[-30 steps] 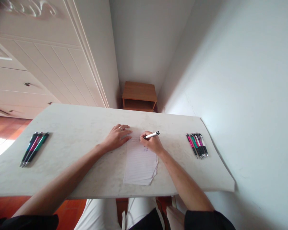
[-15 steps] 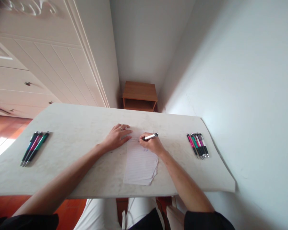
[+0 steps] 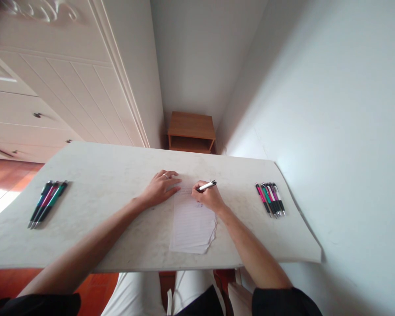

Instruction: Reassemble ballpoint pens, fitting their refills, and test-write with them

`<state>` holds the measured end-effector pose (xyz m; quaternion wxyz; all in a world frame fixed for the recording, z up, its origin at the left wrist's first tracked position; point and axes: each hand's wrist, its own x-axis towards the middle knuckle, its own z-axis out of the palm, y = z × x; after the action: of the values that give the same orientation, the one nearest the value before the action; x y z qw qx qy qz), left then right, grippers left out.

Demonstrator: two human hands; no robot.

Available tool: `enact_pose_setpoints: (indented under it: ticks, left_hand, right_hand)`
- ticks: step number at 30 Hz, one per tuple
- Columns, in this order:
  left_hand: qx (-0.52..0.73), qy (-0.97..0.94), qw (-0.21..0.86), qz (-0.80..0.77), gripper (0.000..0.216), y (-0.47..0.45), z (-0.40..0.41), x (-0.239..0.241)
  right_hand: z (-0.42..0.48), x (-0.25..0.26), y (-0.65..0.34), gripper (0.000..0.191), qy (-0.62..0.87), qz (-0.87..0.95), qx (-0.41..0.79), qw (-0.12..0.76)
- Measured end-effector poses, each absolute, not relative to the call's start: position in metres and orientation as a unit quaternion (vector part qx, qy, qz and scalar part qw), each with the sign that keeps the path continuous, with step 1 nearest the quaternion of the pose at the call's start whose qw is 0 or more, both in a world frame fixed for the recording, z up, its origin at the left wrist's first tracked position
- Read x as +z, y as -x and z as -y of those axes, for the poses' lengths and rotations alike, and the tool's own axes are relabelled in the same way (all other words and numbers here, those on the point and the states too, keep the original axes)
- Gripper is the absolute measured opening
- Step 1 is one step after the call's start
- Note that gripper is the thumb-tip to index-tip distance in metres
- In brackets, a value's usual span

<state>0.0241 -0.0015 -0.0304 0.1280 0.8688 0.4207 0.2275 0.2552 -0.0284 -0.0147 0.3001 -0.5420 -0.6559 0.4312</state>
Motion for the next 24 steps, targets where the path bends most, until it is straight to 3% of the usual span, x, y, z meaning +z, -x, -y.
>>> enact_pose_setpoints:
  ticks: [12,24]
  left_hand:
    - [0.236,-0.864,0.137,-0.423,0.028,-0.0243,0.0022,-0.0289]
    - [0.237,-0.865,0.137,-0.42,0.028,-0.0241,0.0022,-0.03]
  right_hand:
    - [0.0267,-0.0204,-0.2586,0.008,0.557,0.628,0.434,0.327]
    - [0.0277,-0.018,-0.2581,0.013,0.545,0.662,0.419,0.297]
